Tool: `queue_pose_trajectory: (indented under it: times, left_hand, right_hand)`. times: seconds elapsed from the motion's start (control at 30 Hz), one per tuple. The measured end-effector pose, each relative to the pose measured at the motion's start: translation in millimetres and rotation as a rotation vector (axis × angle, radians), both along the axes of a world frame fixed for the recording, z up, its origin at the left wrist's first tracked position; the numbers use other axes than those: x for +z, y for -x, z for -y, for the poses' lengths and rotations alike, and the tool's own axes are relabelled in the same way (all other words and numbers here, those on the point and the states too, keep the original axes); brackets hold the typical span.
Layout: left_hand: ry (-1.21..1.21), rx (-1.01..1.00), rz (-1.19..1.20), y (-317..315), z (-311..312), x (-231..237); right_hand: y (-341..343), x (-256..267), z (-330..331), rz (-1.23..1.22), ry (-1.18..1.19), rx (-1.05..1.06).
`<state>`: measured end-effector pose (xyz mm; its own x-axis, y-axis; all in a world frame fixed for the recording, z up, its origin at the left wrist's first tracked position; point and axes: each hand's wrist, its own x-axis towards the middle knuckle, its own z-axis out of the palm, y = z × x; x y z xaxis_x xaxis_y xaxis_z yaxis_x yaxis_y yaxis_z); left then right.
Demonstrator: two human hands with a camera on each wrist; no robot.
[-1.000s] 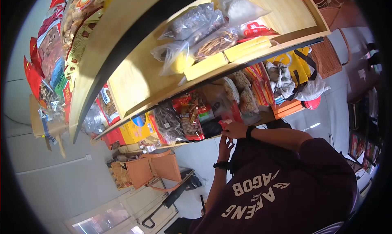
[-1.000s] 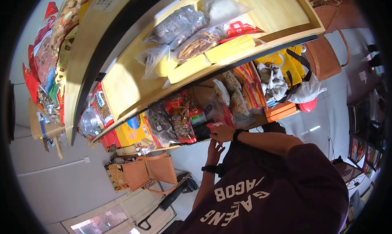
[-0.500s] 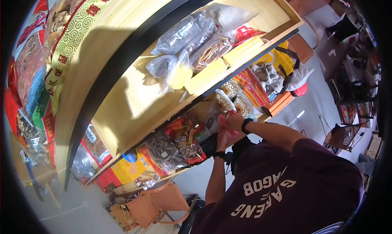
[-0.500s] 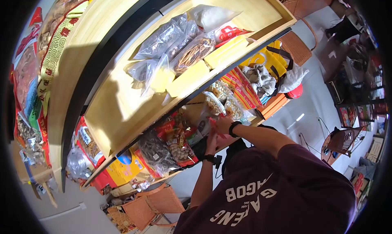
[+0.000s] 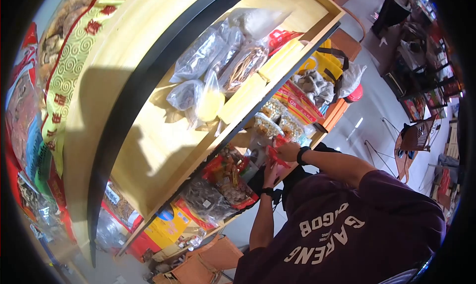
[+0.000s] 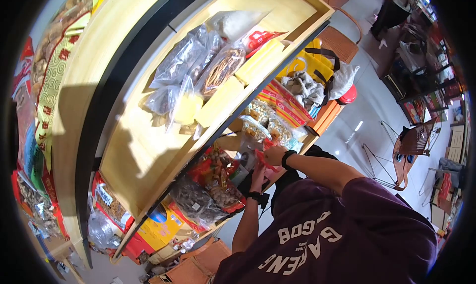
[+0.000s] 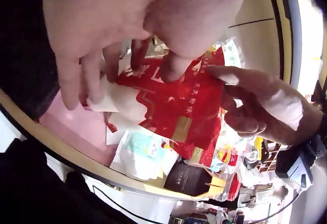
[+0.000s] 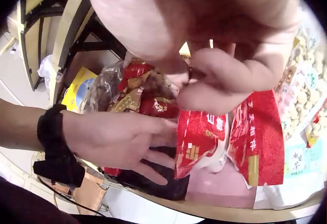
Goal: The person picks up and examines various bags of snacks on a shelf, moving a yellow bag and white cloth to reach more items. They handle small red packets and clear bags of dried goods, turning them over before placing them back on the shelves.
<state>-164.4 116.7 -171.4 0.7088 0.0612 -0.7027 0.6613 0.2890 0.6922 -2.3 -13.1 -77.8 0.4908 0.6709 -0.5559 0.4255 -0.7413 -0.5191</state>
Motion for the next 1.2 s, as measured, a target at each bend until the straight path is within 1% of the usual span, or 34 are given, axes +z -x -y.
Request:
queue_pose_trajectory:
  times: [0.07, 0.1, 0.2, 0.23, 0.27, 0.33, 0.37, 0.4, 0.43, 0.47, 0.5, 0.57, 0.6, 0.63, 0.67, 0.7, 0.8, 0.87, 0.9, 0.97, 1.0, 1.07, 1.1, 1.13, 1.17, 1.2]
  left_hand:
    - [0.031, 0.010, -0.086, -11.1, -1.9, 27.6]
    - [0.030, 0.039, -0.114, -11.5, -1.8, 29.7]
    - [0.038, 0.023, -0.139, -9.4, -5.0, 19.5]
    - [0.027, 0.102, -0.109, -4.5, -0.8, 17.5]
    - [0.023, 0.083, -0.138, -2.4, -0.5, 14.7]
    - [0.008, 0.026, -0.213, 9.2, -2.9, 3.9]
    - [0.066, 0.151, -0.131, 20.9, 1.6, -13.5]
    - [-0.091, 0.027, 0.010, 36.6, 0.9, -37.3]
    - [-0.250, -0.098, 0.151, 49.6, -0.6, -60.2]
    - [-0.257, -0.097, 0.166, 45.8, 1.3, -57.2]
    - [-0.265, -0.096, 0.181, 41.7, 3.2, -53.7]
    - [0.019, 0.148, -0.030, 34.7, 19.1, -4.7]
    - [0.029, 0.161, -0.074, 30.0, 21.7, 4.4]
    - [0.039, 0.173, -0.121, 27.9, 24.7, 9.3]
    - [0.050, 0.187, -0.169, 27.0, 28.3, 16.7]
    - [0.033, 0.199, -0.192, 23.0, 32.7, 31.4]
    - [-0.079, 0.114, -0.097, 9.5, 36.9, 53.8]
    - [-0.171, 0.074, -0.024, 7.6, 33.2, 44.1]
    - [-0.214, 0.056, 0.012, 6.7, 34.0, 39.4]
    - [-0.217, 0.081, -0.014, 3.0, 34.0, 43.1]
    - [-0.218, 0.093, -0.030, 3.3, 33.8, 45.8]
    - [-0.289, 0.074, 0.040, 10.1, 26.8, 24.9]
    - [-0.324, 0.068, 0.070, 13.8, 24.4, 17.8]
    - [-0.469, 0.006, 0.156, 20.5, 22.9, 11.1]
    - [-0.610, -0.054, 0.243, 21.3, 22.5, 16.9]
    - [-0.668, -0.026, 0.268, 21.9, 23.8, 22.9]
  right_hand:
    - [-4.5, 13.0, 12.0, 0.018, -0.016, -0.059]
    - [-6.2, 19.2, 18.6, 0.030, -0.024, -0.088]
    - [-17.3, 39.3, 48.3, -0.085, -0.046, -0.100]
    - [-21.5, 48.8, 59.4, -0.152, -0.088, -0.155]
    - [-25.0, 58.3, 73.2, -0.222, -0.130, -0.220]
    - [-31.0, 72.8, 97.8, -0.221, -0.203, -0.315]
    - [-34.0, 81.2, 109.3, -0.214, -0.266, -0.379]
    - [-41.1, 88.3, 115.7, -0.206, -0.335, -0.439]
    - [-51.5, 92.3, 121.5, -0.177, -0.409, -0.433]
    - [-62.1, 97.0, 127.0, -0.148, -0.477, -0.426]
    - [-72.9, 103.0, 129.9, -0.096, -0.477, -0.467]
    - [-99.5, 132.2, 127.7, -0.059, -0.543, -0.513]
    - [-112.0, 151.7, 122.7, -0.044, -0.577, -0.538]
    - [-122.5, 172.4, 114.4, 0.071, -0.763, -0.536]
    - [-134.5, 196.2, 108.4, 0.111, -0.863, -0.527]
    - [-150.4, 209.5, 104.1, 0.184, -0.865, -0.483]
    - [-195.7, 266.4, 91.4, 0.600, -1.002, -0.263]
    - [-217.3, 302.8, 83.1, 0.807, -0.938, -0.197]
    - [-232.5, 309.4, 78.3, 0.861, -0.884, -0.141]
    - [-264.5, 312.9, 70.6, 0.979, -0.758, -0.023]
    - [-275.7, 313.2, 67.3, 1.019, -0.714, -0.005]
    - [-297.1, 307.6, 60.2, 1.088, -0.670, 0.034]
    - [-303.8, 309.3, 57.1, 1.056, -0.642, 0.052]
    - [-307.9, 310.1, 54.4, 1.019, -0.609, 0.076]
    - [-310.5, 311.0, 52.9, 0.987, -0.574, 0.105]
    - [-313.2, 311.1, 51.7, 1.002, -0.603, 0.110]
